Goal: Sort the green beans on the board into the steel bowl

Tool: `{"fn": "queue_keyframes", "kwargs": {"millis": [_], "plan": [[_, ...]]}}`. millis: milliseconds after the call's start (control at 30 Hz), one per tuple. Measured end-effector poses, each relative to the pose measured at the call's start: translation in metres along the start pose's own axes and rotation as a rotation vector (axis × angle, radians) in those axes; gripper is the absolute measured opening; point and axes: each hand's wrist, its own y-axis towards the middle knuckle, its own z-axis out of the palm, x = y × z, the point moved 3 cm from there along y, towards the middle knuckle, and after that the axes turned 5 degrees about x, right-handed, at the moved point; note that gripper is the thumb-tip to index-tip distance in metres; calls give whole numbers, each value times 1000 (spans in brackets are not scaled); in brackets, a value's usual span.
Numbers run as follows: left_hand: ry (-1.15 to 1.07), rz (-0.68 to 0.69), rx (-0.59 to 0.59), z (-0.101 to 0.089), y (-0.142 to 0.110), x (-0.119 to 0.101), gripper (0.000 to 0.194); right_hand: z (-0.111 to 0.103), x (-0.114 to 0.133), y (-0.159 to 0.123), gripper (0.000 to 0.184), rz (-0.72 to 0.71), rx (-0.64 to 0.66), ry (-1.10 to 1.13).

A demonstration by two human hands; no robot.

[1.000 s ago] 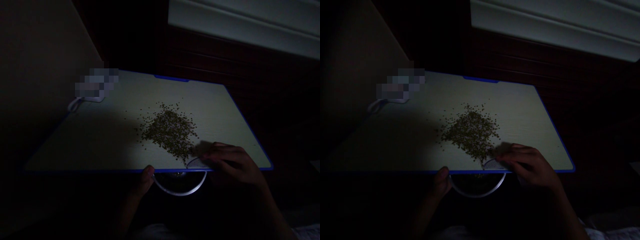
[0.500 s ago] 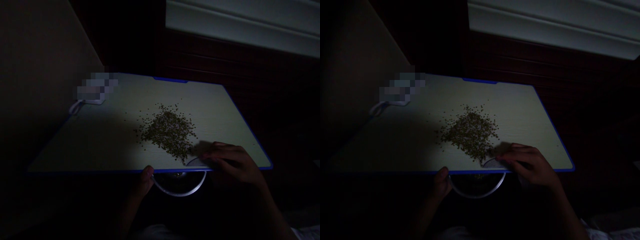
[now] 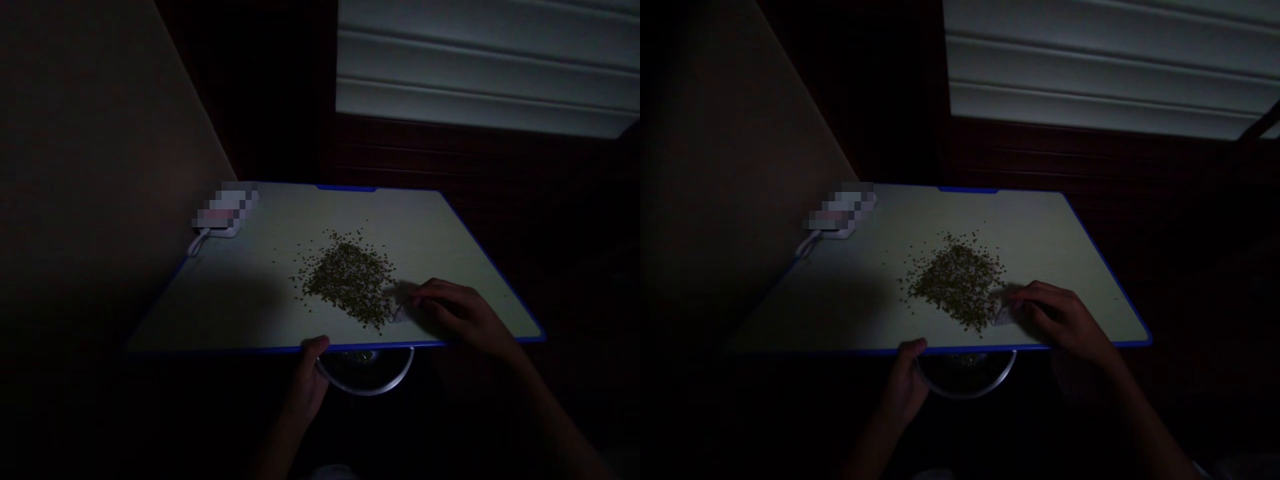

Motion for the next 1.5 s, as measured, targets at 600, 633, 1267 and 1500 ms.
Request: {"fn": "queue_keyframes", "kwargs": {"millis": [600, 633, 1267, 1500], "plan": [[25, 36, -68, -1, 1, -1, 18, 25, 16, 2, 27, 6, -67, -4], [21, 24, -52, -2, 1, 0, 18, 26, 16, 1, 28, 10, -73, -2], [7, -122, -9, -5, 6, 3, 25, 28, 20, 3, 21, -41, 25, 28], [14, -89, 8, -17, 13, 9, 28, 27, 21, 1, 21, -54, 27, 39]]}}
